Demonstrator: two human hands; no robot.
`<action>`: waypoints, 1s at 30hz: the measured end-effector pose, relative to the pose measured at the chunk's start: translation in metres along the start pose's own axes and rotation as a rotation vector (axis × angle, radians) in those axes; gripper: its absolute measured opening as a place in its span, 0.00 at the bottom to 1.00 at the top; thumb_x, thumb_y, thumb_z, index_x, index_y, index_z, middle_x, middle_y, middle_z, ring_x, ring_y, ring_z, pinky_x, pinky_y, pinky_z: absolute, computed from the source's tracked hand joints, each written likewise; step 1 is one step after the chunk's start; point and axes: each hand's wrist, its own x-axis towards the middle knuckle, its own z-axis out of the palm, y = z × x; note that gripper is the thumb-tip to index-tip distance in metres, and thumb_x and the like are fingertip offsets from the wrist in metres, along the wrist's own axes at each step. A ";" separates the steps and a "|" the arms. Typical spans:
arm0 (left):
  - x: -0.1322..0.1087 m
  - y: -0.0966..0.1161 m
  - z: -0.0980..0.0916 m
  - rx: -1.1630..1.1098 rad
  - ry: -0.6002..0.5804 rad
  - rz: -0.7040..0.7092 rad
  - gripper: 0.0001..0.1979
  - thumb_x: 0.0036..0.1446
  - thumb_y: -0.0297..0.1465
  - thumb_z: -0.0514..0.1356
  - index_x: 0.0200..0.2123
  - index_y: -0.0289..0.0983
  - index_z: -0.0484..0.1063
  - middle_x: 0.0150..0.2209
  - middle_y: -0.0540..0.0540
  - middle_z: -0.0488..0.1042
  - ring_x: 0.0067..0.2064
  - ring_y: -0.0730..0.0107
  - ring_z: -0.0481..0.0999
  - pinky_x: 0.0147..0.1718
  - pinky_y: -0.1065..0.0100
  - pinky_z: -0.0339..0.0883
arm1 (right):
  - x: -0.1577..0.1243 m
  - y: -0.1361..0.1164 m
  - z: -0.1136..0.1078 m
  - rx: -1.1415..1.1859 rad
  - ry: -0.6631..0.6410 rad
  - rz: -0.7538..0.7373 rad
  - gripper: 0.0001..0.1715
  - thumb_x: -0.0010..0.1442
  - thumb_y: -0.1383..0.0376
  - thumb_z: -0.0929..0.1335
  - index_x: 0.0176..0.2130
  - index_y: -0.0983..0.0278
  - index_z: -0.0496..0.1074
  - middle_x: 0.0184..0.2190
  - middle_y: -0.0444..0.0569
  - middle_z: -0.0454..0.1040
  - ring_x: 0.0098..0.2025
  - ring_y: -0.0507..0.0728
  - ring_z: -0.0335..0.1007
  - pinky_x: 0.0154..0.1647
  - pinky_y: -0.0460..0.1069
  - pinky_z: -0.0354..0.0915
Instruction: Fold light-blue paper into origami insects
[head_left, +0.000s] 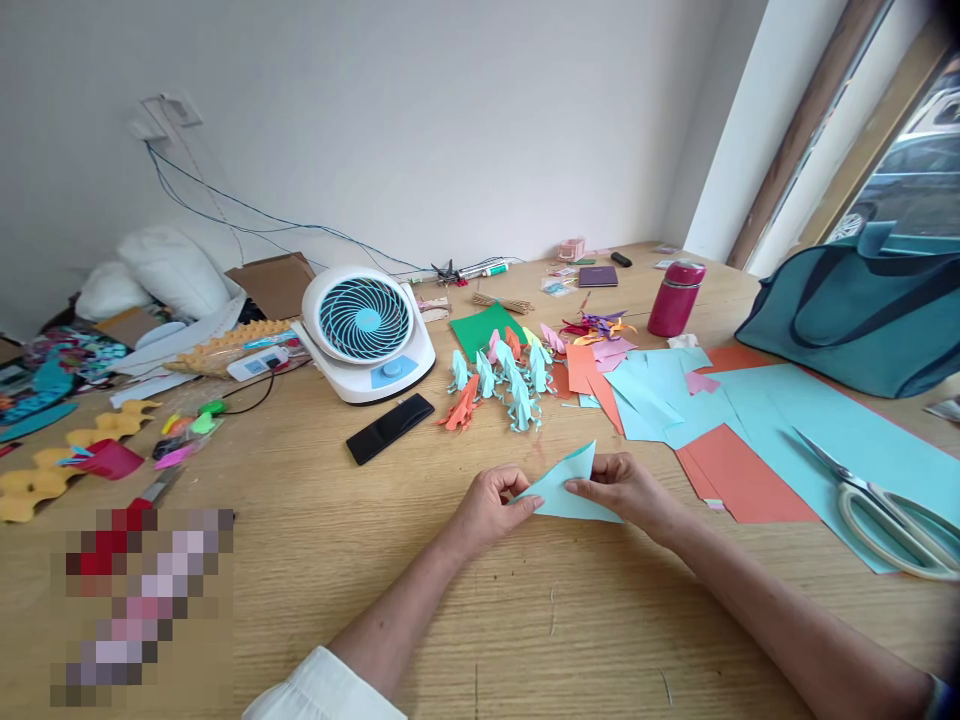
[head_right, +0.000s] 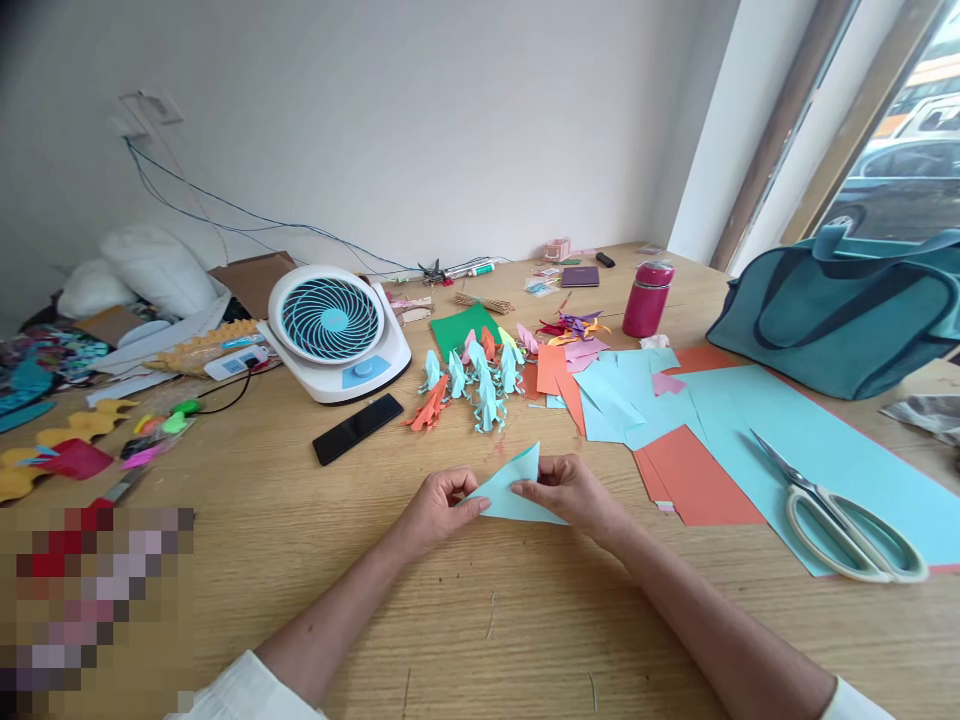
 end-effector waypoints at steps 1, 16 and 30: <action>0.000 0.000 0.000 -0.007 0.001 -0.007 0.14 0.50 0.36 0.63 0.22 0.36 0.63 0.24 0.54 0.62 0.27 0.76 0.59 0.26 0.72 0.52 | -0.001 -0.002 0.000 0.029 0.000 0.016 0.27 0.43 0.46 0.76 0.29 0.67 0.75 0.23 0.44 0.72 0.24 0.50 0.60 0.25 0.46 0.55; 0.002 -0.001 -0.005 -0.151 -0.060 -0.049 0.17 0.50 0.41 0.65 0.23 0.36 0.64 0.21 0.55 0.60 0.25 0.77 0.57 0.26 0.73 0.52 | -0.011 -0.015 -0.001 -0.002 -0.022 -0.015 0.34 0.51 0.36 0.68 0.23 0.65 0.68 0.18 0.40 0.61 0.20 0.47 0.48 0.21 0.45 0.47; 0.000 0.001 -0.001 -0.022 -0.075 -0.028 0.17 0.52 0.40 0.63 0.21 0.35 0.65 0.23 0.54 0.61 0.26 0.77 0.57 0.24 0.72 0.51 | 0.000 0.007 0.011 -0.031 -0.042 -0.044 0.27 0.50 0.45 0.73 0.34 0.67 0.78 0.26 0.46 0.75 0.24 0.50 0.62 0.22 0.45 0.56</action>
